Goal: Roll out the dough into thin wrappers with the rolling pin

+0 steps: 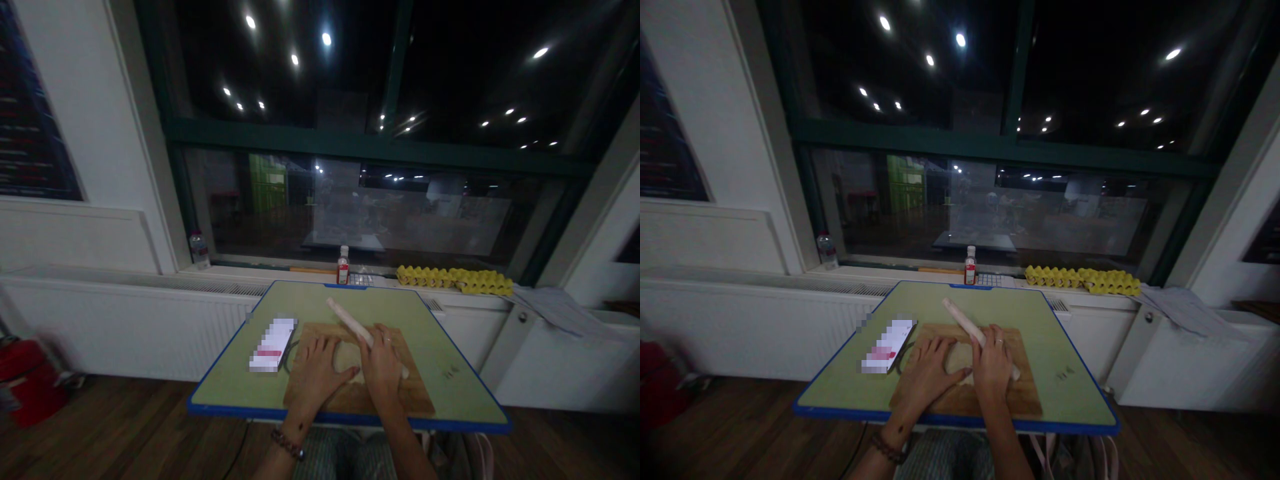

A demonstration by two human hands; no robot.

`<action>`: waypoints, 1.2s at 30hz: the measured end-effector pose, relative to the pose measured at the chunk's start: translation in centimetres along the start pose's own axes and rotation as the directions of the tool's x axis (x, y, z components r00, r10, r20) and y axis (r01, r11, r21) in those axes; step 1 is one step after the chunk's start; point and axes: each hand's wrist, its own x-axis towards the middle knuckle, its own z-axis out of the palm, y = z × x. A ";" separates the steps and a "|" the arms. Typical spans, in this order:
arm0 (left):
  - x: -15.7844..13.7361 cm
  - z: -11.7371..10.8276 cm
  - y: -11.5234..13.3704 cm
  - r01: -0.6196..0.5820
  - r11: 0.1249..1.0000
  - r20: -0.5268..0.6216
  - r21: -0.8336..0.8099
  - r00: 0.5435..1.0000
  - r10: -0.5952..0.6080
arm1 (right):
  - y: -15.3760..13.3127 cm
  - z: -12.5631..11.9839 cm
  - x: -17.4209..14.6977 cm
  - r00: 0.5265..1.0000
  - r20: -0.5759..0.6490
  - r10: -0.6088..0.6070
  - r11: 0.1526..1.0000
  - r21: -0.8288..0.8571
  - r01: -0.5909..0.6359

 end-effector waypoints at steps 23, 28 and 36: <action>0.7 0.7 -0.3 -0.185 0.972 0.124 -0.141 0.971 0.203 | 0.1 0.1 0.2 0.999 0.033 -0.006 0.995 0.096 0.003; 0.3 1.1 -0.2 0.023 0.998 -0.014 0.057 1.000 -0.022 | -0.1 -0.1 0.2 0.994 0.111 -0.007 0.996 0.089 -0.003; 0.4 0.6 -0.7 0.023 0.999 0.023 0.046 0.999 -0.024 | -0.1 0.1 0.2 0.986 0.159 -0.043 0.999 0.032 0.038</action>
